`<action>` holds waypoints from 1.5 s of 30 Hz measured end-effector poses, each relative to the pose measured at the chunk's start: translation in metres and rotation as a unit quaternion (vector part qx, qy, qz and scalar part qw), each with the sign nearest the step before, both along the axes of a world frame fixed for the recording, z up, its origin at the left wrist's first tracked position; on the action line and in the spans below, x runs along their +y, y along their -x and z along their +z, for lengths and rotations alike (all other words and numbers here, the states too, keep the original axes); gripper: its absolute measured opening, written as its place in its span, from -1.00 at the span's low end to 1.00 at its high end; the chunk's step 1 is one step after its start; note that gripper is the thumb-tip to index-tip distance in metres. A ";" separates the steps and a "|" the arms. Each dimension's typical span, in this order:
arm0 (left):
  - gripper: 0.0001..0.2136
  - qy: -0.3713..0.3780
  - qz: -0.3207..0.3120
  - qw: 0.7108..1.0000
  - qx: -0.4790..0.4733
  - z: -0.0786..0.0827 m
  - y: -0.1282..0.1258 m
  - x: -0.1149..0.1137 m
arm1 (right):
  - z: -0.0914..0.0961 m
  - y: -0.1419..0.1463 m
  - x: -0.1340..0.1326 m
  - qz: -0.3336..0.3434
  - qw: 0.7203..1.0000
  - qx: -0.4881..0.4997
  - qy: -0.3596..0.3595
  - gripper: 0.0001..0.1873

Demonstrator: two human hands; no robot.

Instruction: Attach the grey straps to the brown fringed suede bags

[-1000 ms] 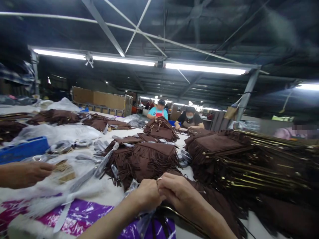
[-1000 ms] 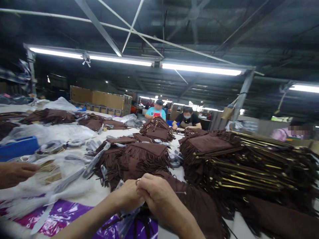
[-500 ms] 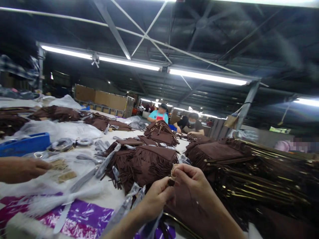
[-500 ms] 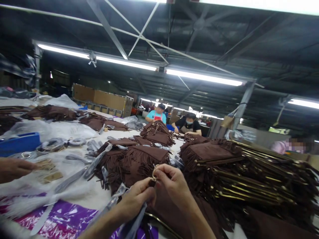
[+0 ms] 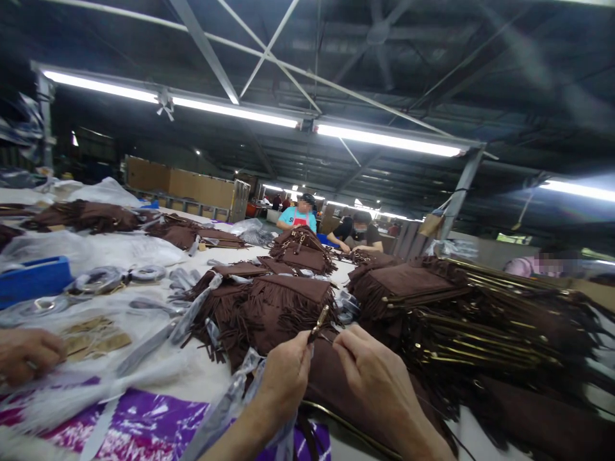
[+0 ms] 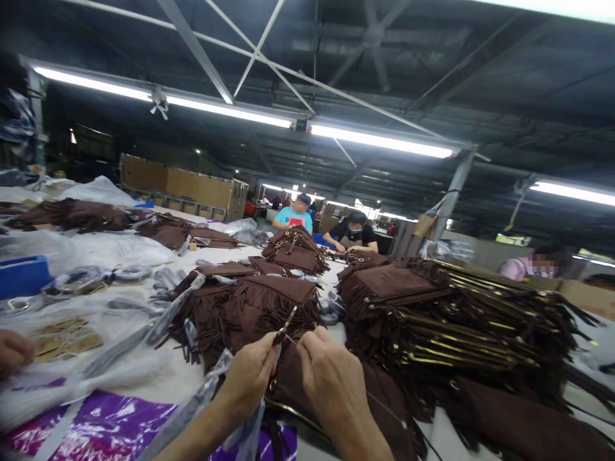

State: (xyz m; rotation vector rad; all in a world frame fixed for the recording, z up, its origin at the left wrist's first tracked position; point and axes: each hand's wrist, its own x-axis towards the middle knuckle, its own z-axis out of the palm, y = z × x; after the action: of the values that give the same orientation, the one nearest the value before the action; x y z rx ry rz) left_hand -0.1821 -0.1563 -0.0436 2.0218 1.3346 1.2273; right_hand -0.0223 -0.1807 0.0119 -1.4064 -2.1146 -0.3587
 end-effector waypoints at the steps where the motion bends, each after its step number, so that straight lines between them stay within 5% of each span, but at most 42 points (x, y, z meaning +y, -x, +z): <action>1: -0.70 -0.003 -0.001 1.000 0.007 -0.001 -0.001 -0.001 | 0.000 0.001 -0.001 -0.009 1.000 -0.019 -0.003 -0.75; 4: -0.65 -0.021 -0.029 0.999 -0.009 -0.006 -0.006 -0.004 | -0.001 0.004 0.000 -0.013 1.000 -0.026 0.012 -0.78; 8: -0.59 -0.042 -0.102 0.990 -0.090 -0.008 -0.013 -0.009 | -0.007 0.004 0.002 0.054 0.992 0.091 0.064 -0.75; 14: -0.60 0.038 -0.179 0.957 -0.226 -0.007 -0.028 -0.009 | -0.026 -0.008 0.000 0.099 0.958 0.247 0.109 -0.73; 17: -0.58 0.031 -0.141 0.977 -0.156 -0.006 -0.035 -0.004 | -0.041 -0.018 -0.006 0.077 0.955 0.275 0.079 -0.79; 22: -0.64 -0.137 -0.087 0.985 0.057 0.014 -0.044 -0.013 | -0.062 -0.032 -0.022 0.035 0.956 0.277 -0.096 -0.84; 28: -0.62 -0.156 -0.176 0.961 0.147 0.042 -0.057 -0.034 | -0.078 -0.043 -0.036 0.040 0.957 0.252 -0.137 -0.79; 32: -0.62 -0.090 -0.246 0.955 0.136 0.028 -0.055 -0.021 | -0.093 -0.057 -0.043 0.006 0.934 0.308 -0.178 -0.85; 35: -0.64 -0.068 -0.268 0.935 0.223 0.002 -0.047 0.002 | -0.104 -0.074 -0.046 0.018 0.900 0.412 -0.139 -0.87; 40: -0.42 -0.142 -0.225 0.878 0.397 -0.035 -0.036 0.032 | -0.121 -0.111 -0.050 0.026 0.820 0.571 0.014 -0.76; 45: -0.92 -0.148 -0.258 0.863 0.408 -0.031 -0.034 0.043 | -0.120 -0.126 -0.055 0.082 0.832 0.521 0.171 -0.72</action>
State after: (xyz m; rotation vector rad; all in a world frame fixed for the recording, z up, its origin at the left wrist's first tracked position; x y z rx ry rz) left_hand -0.1483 -0.1131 -0.0742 3.0398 0.7821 0.3193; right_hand 0.1042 -0.2356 -0.1079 -1.1525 -1.3523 0.7538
